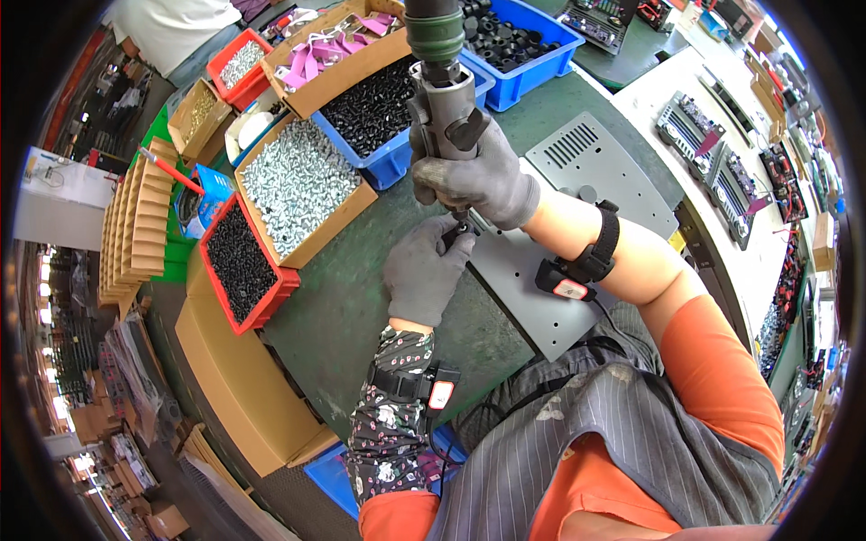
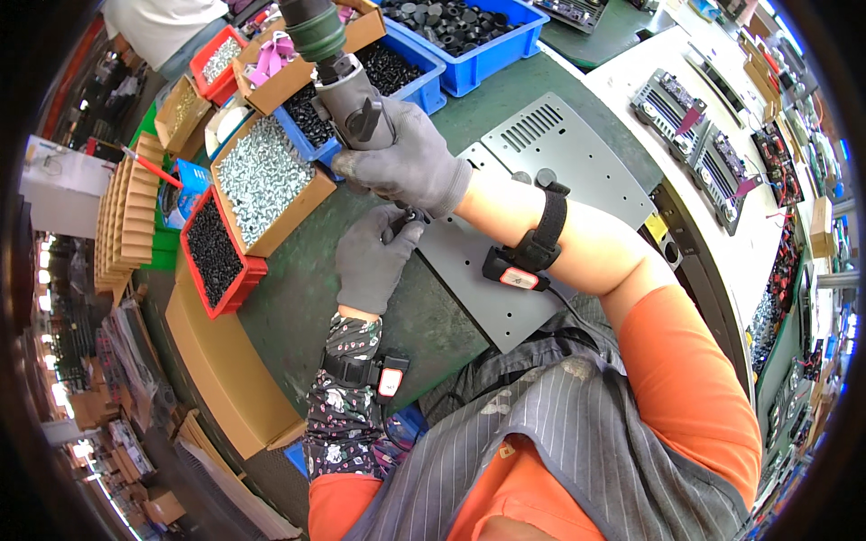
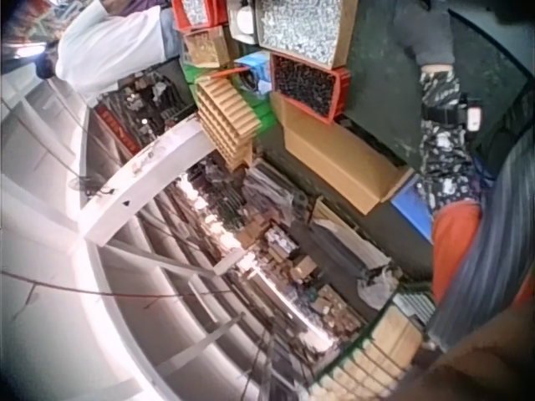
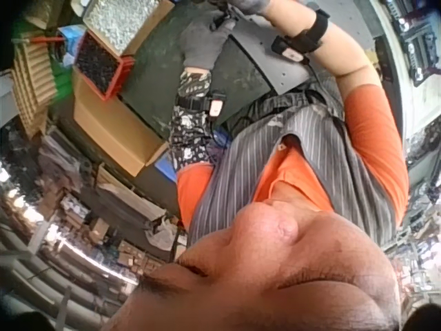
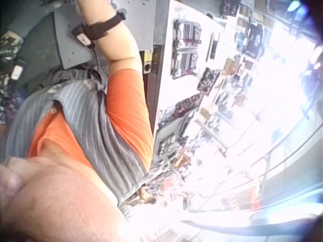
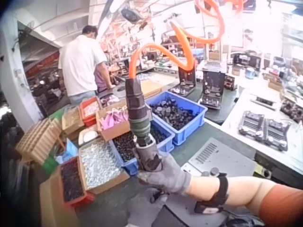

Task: Assembling metal electronics casings using a power screwdriver and various components like fans and modules.

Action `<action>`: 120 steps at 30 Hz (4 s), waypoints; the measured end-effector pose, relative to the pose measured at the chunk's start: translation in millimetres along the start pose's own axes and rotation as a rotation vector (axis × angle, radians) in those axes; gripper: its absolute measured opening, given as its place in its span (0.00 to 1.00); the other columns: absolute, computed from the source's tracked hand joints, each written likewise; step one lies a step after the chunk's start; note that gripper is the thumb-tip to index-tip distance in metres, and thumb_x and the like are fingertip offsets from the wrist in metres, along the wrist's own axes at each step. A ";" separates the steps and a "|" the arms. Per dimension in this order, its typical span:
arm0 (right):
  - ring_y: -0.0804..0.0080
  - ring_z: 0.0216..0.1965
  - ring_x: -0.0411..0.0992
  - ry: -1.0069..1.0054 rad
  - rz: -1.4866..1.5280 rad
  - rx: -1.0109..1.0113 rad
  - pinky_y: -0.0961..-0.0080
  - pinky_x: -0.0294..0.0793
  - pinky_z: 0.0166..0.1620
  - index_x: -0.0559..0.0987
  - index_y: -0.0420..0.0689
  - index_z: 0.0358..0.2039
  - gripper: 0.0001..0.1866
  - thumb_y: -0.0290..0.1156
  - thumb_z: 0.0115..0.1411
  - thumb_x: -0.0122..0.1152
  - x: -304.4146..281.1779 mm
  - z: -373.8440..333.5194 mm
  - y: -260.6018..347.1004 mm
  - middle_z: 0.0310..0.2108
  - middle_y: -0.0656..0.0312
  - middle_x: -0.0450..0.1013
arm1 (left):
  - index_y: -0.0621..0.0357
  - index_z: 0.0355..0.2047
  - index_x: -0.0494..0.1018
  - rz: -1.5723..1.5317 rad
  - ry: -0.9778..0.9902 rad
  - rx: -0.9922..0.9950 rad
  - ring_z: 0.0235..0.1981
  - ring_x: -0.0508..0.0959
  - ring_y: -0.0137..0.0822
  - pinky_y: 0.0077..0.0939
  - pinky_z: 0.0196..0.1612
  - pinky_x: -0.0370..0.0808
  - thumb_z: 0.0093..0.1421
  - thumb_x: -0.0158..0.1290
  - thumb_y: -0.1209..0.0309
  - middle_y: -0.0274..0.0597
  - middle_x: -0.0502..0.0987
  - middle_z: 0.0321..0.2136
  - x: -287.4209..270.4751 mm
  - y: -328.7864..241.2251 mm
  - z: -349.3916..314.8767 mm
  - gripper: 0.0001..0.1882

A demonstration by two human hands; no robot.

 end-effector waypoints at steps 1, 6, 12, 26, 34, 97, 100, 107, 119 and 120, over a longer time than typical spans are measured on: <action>0.83 0.19 0.67 0.026 0.001 -0.012 0.83 0.67 0.22 0.71 0.42 0.42 0.21 0.27 0.46 0.65 1.0 1.2 -2.9 0.22 0.67 0.70 | 0.54 0.33 0.77 0.021 0.041 -0.024 0.23 0.74 0.38 0.33 0.28 0.71 0.50 0.58 0.58 0.39 0.73 0.20 0.9 1.0 0.2 0.15; 0.82 0.20 0.67 0.069 -0.074 -0.093 0.81 0.69 0.23 0.73 0.40 0.37 0.17 0.27 0.45 0.64 -0.4 5.5 -7.8 0.23 0.67 0.70 | 0.53 0.33 0.76 0.073 0.057 0.012 0.23 0.75 0.39 0.34 0.28 0.71 0.51 0.57 0.57 0.39 0.74 0.20 0.3 -0.4 2.9 0.15; 0.82 0.19 0.67 0.119 0.074 -0.023 0.82 0.67 0.22 0.73 0.41 0.36 0.16 0.27 0.45 0.65 -1.1 6.0 -10.9 0.22 0.68 0.69 | 0.53 0.34 0.76 0.108 0.039 0.022 0.24 0.76 0.42 0.36 0.29 0.71 0.51 0.57 0.55 0.41 0.75 0.21 3.1 1.1 2.2 0.17; 0.70 0.22 0.72 0.033 0.160 -0.225 0.78 0.68 0.23 0.66 0.40 0.41 0.19 0.25 0.49 0.59 -12.7 -62.9 75.6 0.25 0.56 0.71 | 0.61 0.47 0.67 -1.681 0.195 -0.547 0.20 0.65 0.21 0.11 0.18 0.63 0.61 0.40 0.74 0.35 0.70 0.29 -15.5 12.8 -16.4 0.14; 0.67 0.24 0.73 -0.009 0.296 -0.413 0.74 0.71 0.26 0.67 0.41 0.41 0.18 0.24 0.49 0.59 -30.9 -102.3 83.0 0.25 0.56 0.71 | 0.63 0.51 0.65 -1.686 0.182 -0.679 0.19 0.63 0.20 0.08 0.16 0.60 0.64 0.42 0.71 0.37 0.73 0.32 13.2 -42.3 -53.1 0.16; 0.66 0.25 0.72 -0.399 0.315 -0.282 0.70 0.72 0.30 0.66 0.40 0.41 0.18 0.33 0.52 0.54 -124.1 -85.2 77.7 0.25 0.57 0.69 | 0.48 0.38 0.77 0.270 0.210 0.348 0.34 0.77 0.42 0.34 0.37 0.73 0.54 0.55 0.57 0.41 0.77 0.33 34.9 -81.1 41.4 0.15; 0.67 0.24 0.72 -0.405 0.262 -0.301 0.73 0.71 0.28 0.65 0.38 0.41 0.17 0.33 0.52 0.54 -124.2 -76.3 76.4 0.24 0.56 0.70 | 0.47 0.37 0.78 0.287 0.158 0.213 0.34 0.77 0.43 0.35 0.37 0.73 0.55 0.53 0.54 0.42 0.77 0.33 39.4 -84.9 56.7 0.15; 0.66 0.27 0.71 -0.340 0.077 -0.203 0.69 0.72 0.31 0.65 0.38 0.43 0.21 0.33 0.51 0.55 -129.6 -57.1 72.4 0.25 0.57 0.68 | 0.50 0.42 0.75 0.339 0.237 0.153 0.38 0.77 0.45 0.38 0.40 0.73 0.57 0.50 0.55 0.45 0.77 0.37 33.8 -80.6 66.5 0.18; 0.74 0.23 0.69 -0.218 -0.005 -0.141 0.77 0.69 0.26 0.65 0.42 0.41 0.18 0.18 0.49 0.56 -102.6 -12.4 42.1 0.27 0.63 0.67 | 0.52 0.39 0.75 0.255 0.163 0.262 0.36 0.76 0.47 0.39 0.38 0.72 0.55 0.53 0.60 0.45 0.77 0.34 48.7 -78.1 62.5 0.14; 0.74 0.23 0.69 -0.213 -0.004 -0.139 0.77 0.69 0.26 0.65 0.42 0.41 0.18 0.18 0.49 0.56 -101.3 -10.1 38.0 0.27 0.63 0.67 | 0.53 0.38 0.75 0.295 0.186 0.253 0.37 0.76 0.47 0.40 0.38 0.72 0.56 0.52 0.59 0.45 0.77 0.34 49.2 -77.0 62.7 0.14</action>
Point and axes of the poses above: each hand's wrist, its own z-axis towards the middle knuckle, its own x-axis out of the palm, y = z × x, the point moved 2 cm from there along z, towards the middle knuckle
